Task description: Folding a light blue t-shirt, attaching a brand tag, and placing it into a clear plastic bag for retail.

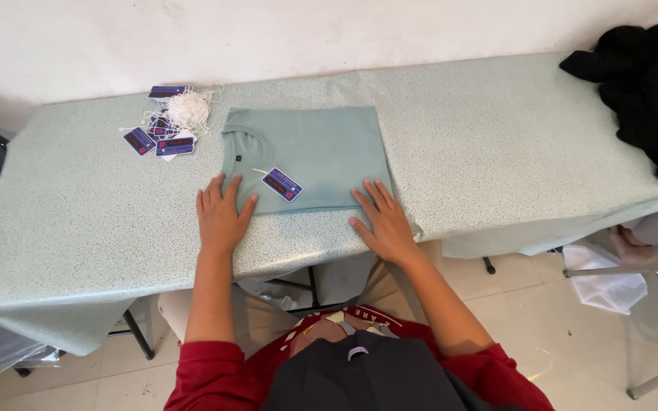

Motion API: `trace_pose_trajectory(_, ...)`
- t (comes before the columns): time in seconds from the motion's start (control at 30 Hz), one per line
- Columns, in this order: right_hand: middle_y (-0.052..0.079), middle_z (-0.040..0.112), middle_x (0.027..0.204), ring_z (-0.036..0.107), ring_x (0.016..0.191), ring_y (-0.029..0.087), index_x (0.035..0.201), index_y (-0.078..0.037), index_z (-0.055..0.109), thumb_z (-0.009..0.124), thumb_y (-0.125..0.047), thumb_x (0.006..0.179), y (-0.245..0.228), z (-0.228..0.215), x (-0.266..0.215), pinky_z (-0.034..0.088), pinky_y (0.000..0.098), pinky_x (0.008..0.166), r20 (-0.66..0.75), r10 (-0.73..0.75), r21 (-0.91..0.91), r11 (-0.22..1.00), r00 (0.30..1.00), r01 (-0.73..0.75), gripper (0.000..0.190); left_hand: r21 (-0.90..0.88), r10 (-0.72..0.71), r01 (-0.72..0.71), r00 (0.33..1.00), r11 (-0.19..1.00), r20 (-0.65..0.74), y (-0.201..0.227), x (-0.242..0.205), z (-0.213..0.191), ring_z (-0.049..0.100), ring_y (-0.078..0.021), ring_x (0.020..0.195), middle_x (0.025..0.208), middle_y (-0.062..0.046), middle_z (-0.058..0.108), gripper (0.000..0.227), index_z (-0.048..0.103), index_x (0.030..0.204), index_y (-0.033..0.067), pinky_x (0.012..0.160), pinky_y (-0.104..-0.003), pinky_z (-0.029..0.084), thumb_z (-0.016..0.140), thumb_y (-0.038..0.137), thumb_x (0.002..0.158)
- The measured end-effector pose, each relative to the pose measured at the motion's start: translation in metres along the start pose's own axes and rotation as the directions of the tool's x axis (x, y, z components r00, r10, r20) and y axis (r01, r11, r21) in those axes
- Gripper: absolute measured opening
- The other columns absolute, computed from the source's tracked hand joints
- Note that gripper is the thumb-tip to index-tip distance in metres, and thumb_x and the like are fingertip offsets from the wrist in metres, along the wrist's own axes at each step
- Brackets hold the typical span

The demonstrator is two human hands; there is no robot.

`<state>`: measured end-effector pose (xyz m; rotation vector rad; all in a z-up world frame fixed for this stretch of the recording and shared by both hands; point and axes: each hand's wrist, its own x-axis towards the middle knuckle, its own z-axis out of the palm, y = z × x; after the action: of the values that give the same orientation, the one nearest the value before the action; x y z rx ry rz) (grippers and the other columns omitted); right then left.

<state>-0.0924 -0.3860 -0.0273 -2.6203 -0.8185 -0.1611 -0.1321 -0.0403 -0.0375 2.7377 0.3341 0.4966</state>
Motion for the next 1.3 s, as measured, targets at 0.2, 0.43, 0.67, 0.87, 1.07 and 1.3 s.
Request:
trace_pose_trajectory(0.2, 0.016, 0.035, 0.163, 0.024, 0.155, 0.033, 0.157, -0.021, 0.042, 0.045, -0.053, 0.104, -0.003, -0.004, 0.000, 0.021, 0.0513, 0.124, 0.008, 0.026, 0.052, 0.998, 1.000, -0.026, 0.062, -0.014, -0.024, 0.024, 0.999, 1.000, 0.038, -0.001, 0.001, -0.001, 0.038, -0.0318, 0.148, 0.154, -0.013, 0.044, 0.060, 0.054, 0.149, 0.0243, 0.125, -0.054, 0.018, 0.052, 0.061, 0.101)
trace_pose_trajectory(0.43, 0.017, 0.034, 0.164, 0.023, 0.155, 0.033, 0.157, -0.019, 0.043, 0.045, -0.053, 0.104, -0.008, -0.011, 0.000, 0.020, 0.0502, 0.125, 0.014, 0.034, 0.095, 0.995, 0.999, -0.035, 0.063, -0.043, -0.024, 0.025, 1.000, 0.999, 0.019, 0.002, 0.001, -0.007, 0.039, -0.0325, 0.147, 0.152, -0.014, 0.047, 0.056, 0.055, 0.147, 0.0235, 0.125, -0.054, 0.019, 0.054, 0.057, 0.102)
trace_pose_trajectory(0.67, 0.015, 0.034, 0.164, 0.023, 0.156, 0.031, 0.156, -0.021, 0.043, 0.047, -0.054, 0.104, -0.006, -0.008, 0.000, 0.020, 0.0482, 0.126, 0.026, 0.047, 0.082, 0.995, 0.999, -0.049, 0.062, -0.050, -0.034, 0.035, 0.999, 0.998, 0.027, 0.000, 0.001, -0.006, 0.040, -0.0315, 0.147, 0.151, -0.013, 0.048, 0.057, 0.056, 0.146, 0.0243, 0.125, -0.053, 0.020, 0.054, 0.058, 0.101)
trace_pose_trajectory(0.87, 0.015, 0.034, 0.164, 0.023, 0.156, 0.031, 0.156, -0.021, 0.042, 0.046, -0.053, 0.104, -0.010, -0.013, -0.001, 0.020, 0.0483, 0.126, 0.038, 0.058, 0.090, 0.994, 0.998, -0.061, 0.061, -0.059, -0.026, 0.027, 1.000, 0.998, 0.014, 0.000, 0.001, -0.005, 0.042, -0.0320, 0.146, 0.150, -0.013, 0.049, 0.055, 0.057, 0.145, 0.0234, 0.125, -0.053, 0.021, 0.056, 0.056, 0.101)
trace_pose_trajectory(1.07, 0.014, 0.033, 0.164, 0.022, 0.156, 0.030, 0.157, -0.022, 0.042, 0.047, -0.052, 0.104, -0.010, -0.013, 0.000, 0.020, 0.0483, 0.126, 0.045, 0.066, 0.102, 0.992, 0.997, -0.071, 0.061, -0.061, -0.022, 0.023, 1.000, 0.998, 0.016, -0.002, 0.002, -0.006, 0.042, -0.0323, 0.146, 0.150, -0.014, 0.049, 0.055, 0.057, 0.145, 0.0236, 0.125, -0.053, 0.021, 0.057, 0.055, 0.100)
trace_pose_trajectory(1.3, 0.016, 0.036, 0.163, 0.026, 0.154, 0.033, 0.155, -0.019, 0.045, 0.046, -0.053, 0.103, -0.007, -0.009, 0.000, 0.021, 0.0499, 0.126, 0.017, 0.060, 0.117, 0.991, 0.998, -0.062, 0.062, -0.067, -0.018, 0.017, 1.000, 0.998, -0.014, -0.003, 0.000, 0.000, 0.044, -0.0313, 0.144, 0.150, -0.013, 0.050, 0.056, 0.057, 0.144, 0.0233, 0.124, -0.053, 0.022, 0.057, 0.056, 0.099)
